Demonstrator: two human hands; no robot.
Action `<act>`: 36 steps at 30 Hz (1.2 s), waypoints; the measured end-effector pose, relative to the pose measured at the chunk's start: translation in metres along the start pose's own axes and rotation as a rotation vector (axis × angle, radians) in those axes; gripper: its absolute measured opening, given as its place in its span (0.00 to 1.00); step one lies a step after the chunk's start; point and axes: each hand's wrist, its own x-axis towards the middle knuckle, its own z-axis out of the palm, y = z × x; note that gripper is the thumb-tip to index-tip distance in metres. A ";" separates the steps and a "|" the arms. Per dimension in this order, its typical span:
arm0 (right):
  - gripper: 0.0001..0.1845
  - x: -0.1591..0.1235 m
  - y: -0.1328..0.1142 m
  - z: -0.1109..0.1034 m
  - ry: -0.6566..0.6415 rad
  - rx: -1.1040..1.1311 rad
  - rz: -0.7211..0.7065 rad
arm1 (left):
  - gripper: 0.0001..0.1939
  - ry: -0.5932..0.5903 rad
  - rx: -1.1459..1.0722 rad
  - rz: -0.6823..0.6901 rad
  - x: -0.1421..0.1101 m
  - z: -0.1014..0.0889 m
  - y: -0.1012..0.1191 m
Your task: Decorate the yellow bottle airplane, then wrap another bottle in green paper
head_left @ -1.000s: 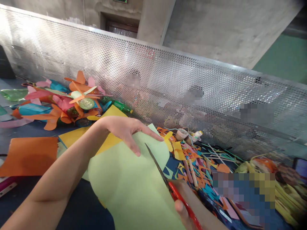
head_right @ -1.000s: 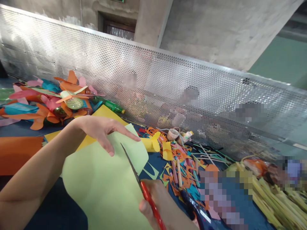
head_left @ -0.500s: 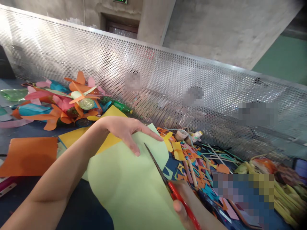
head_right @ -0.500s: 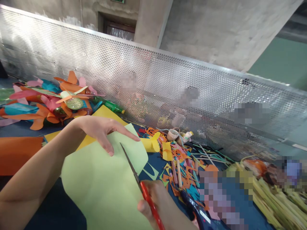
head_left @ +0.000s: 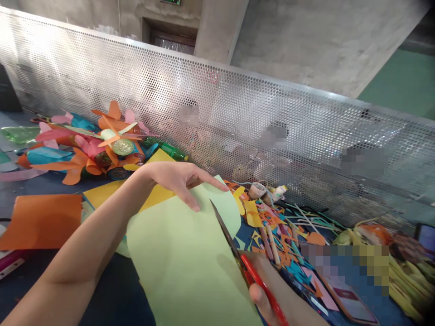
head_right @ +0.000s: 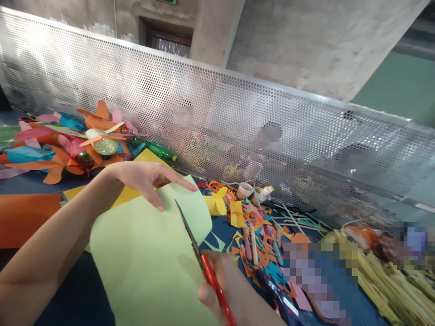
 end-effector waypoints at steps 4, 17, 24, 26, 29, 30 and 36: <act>0.42 0.006 -0.002 -0.001 -0.039 0.074 -0.007 | 0.35 -0.056 -0.020 -0.015 0.006 0.004 -0.003; 0.38 0.001 0.004 0.001 0.004 0.125 0.017 | 0.39 -0.068 0.014 -0.059 0.015 0.015 0.002; 0.38 0.000 0.001 0.003 0.041 0.088 0.024 | 0.40 -0.096 -0.021 -0.062 0.019 0.020 0.000; 0.41 0.002 0.000 0.004 0.037 0.084 0.025 | 0.39 -0.089 0.008 -0.058 0.020 0.021 0.000; 0.44 0.006 -0.002 0.005 0.030 0.090 0.028 | 0.39 -0.074 0.071 -0.053 0.019 0.021 0.000; 0.44 0.007 -0.002 0.005 0.028 0.091 0.031 | 0.39 -0.066 0.093 -0.043 0.019 0.021 0.000; 0.42 0.008 -0.004 0.007 0.014 0.098 0.042 | 0.40 -0.027 0.168 0.030 0.019 0.020 0.000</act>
